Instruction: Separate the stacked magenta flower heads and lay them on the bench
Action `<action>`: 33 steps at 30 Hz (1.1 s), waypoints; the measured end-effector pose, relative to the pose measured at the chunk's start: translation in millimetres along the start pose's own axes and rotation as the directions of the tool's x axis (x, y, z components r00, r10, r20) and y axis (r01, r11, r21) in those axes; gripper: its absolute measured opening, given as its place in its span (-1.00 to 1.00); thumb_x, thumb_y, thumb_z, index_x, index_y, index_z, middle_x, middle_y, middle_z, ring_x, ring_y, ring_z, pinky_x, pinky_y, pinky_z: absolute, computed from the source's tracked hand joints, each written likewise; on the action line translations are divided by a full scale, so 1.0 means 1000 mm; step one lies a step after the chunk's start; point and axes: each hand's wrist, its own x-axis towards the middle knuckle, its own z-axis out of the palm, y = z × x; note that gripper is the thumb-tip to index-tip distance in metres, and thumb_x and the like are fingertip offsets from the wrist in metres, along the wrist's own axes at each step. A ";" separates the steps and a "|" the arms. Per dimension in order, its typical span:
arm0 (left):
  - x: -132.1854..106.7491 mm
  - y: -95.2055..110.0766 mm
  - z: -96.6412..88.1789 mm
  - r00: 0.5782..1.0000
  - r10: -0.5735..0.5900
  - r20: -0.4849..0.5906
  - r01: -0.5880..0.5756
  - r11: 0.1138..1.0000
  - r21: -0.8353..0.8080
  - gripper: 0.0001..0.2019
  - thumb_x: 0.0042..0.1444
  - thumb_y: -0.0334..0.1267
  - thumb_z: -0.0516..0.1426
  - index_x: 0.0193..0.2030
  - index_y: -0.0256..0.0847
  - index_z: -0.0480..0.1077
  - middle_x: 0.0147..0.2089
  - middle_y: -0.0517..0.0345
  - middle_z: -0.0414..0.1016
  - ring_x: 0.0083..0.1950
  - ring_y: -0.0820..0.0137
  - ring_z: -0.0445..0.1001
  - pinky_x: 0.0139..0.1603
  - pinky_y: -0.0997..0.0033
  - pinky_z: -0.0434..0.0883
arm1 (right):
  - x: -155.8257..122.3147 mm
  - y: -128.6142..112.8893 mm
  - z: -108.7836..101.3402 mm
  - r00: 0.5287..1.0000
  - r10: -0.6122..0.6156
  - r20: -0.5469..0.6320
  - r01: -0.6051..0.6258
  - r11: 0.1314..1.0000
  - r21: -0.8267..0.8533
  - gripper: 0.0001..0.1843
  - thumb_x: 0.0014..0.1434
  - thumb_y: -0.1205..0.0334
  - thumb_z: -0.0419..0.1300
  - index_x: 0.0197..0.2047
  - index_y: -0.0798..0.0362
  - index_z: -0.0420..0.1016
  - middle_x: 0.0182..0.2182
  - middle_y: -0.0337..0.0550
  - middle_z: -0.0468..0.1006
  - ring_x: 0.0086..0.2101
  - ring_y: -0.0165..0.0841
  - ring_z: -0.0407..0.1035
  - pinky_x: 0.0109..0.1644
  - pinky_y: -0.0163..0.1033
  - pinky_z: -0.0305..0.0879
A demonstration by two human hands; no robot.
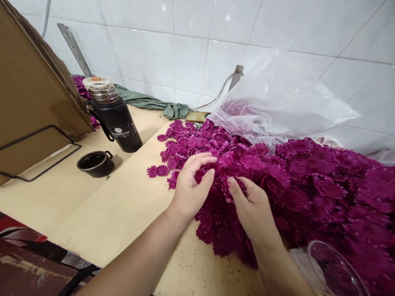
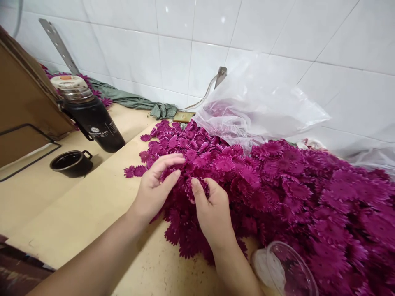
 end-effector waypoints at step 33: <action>-0.005 0.002 0.007 0.979 0.064 0.193 -0.066 0.998 0.003 -0.88 0.02 -0.27 0.23 -0.26 -0.16 0.51 -0.12 0.03 0.56 -0.03 0.26 0.48 0.10 0.16 0.37 | 0.004 0.007 0.002 0.996 0.083 -0.019 -0.081 0.993 0.085 -0.43 0.02 -0.29 0.13 -0.64 0.05 0.20 -0.69 -0.36 0.12 -0.63 -0.51 -0.01 -0.63 -0.37 0.01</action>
